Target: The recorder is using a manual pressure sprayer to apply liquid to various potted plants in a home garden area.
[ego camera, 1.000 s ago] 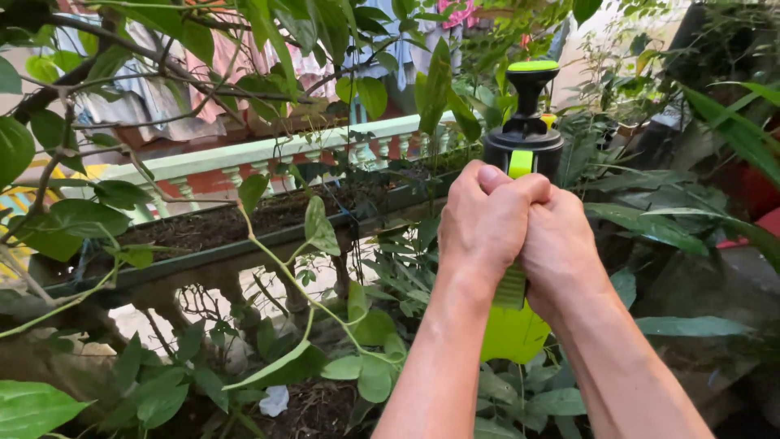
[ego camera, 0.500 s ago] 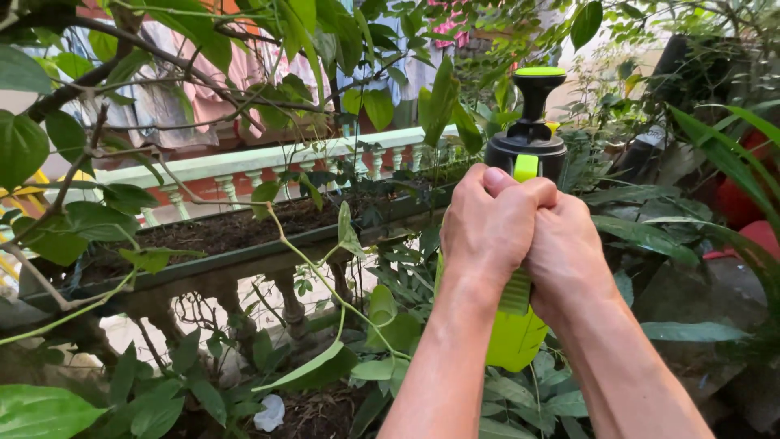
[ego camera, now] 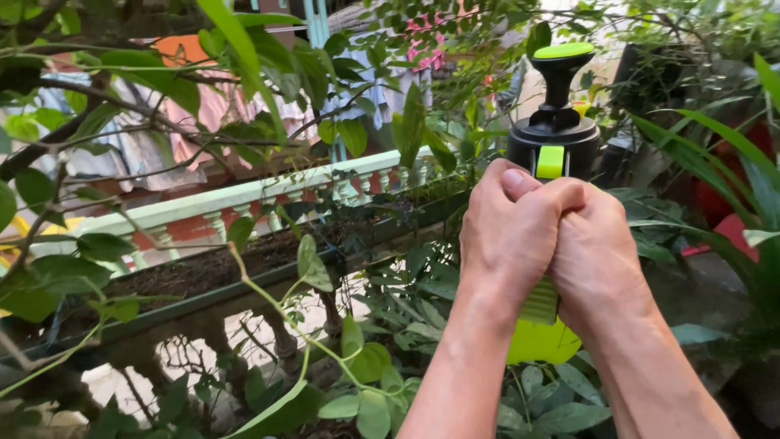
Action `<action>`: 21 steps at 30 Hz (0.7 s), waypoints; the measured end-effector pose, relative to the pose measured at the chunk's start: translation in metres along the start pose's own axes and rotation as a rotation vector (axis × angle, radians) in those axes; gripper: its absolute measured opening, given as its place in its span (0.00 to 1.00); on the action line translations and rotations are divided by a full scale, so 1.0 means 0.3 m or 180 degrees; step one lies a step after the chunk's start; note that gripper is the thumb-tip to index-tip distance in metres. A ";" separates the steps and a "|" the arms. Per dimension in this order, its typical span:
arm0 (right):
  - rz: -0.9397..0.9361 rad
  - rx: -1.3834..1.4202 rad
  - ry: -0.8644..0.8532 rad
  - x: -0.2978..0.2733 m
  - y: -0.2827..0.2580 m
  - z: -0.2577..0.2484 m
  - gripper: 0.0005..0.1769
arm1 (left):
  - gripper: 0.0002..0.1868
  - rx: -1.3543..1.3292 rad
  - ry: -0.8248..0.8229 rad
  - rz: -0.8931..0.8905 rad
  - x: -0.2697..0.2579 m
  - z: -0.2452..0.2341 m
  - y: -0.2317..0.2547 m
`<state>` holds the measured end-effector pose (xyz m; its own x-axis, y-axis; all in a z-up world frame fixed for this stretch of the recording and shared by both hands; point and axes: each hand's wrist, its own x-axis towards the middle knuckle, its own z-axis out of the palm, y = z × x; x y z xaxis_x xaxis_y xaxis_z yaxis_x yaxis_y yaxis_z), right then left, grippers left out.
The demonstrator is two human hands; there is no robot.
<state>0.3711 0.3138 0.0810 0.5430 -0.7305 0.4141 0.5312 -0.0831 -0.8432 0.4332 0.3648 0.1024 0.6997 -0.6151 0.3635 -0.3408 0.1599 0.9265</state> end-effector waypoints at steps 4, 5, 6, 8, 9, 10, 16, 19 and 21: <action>0.0014 0.0012 0.0153 0.012 -0.007 -0.071 0.12 | 0.25 0.0071 -0.0071 -0.0010 0.009 0.071 -0.006; 0.0006 0.0008 0.0179 0.012 -0.005 -0.085 0.12 | 0.25 0.0069 -0.0099 -0.0007 0.008 0.086 -0.011; 0.0054 -0.0018 0.0235 0.013 -0.004 -0.098 0.12 | 0.25 0.0050 -0.0111 -0.0012 0.006 0.100 -0.016; 0.0107 -0.0047 0.0311 0.010 0.000 -0.123 0.12 | 0.25 0.0031 -0.0142 -0.0025 0.001 0.123 -0.023; 0.0121 -0.0040 0.0312 0.007 0.002 -0.135 0.12 | 0.25 0.0052 -0.0161 -0.0089 -0.001 0.133 -0.025; 0.0137 -0.0033 0.0314 0.004 0.004 -0.147 0.13 | 0.26 0.0074 -0.0181 -0.0154 -0.004 0.144 -0.027; 0.0082 0.0027 0.0332 0.000 -0.016 -0.196 0.12 | 0.25 0.0012 -0.0235 -0.0241 -0.021 0.194 -0.011; 0.0106 0.0057 0.0317 -0.001 -0.019 -0.219 0.12 | 0.25 0.0010 -0.0170 -0.0209 -0.030 0.220 -0.011; 0.0090 -0.0043 0.0364 0.000 -0.013 -0.239 0.12 | 0.25 -0.0015 -0.0193 -0.0239 -0.037 0.230 -0.013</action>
<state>0.3225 0.2656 0.0598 0.4795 -0.8051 0.3490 0.5075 -0.0700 -0.8588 0.3834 0.3177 0.0881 0.6839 -0.6710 0.2864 -0.2856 0.1150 0.9514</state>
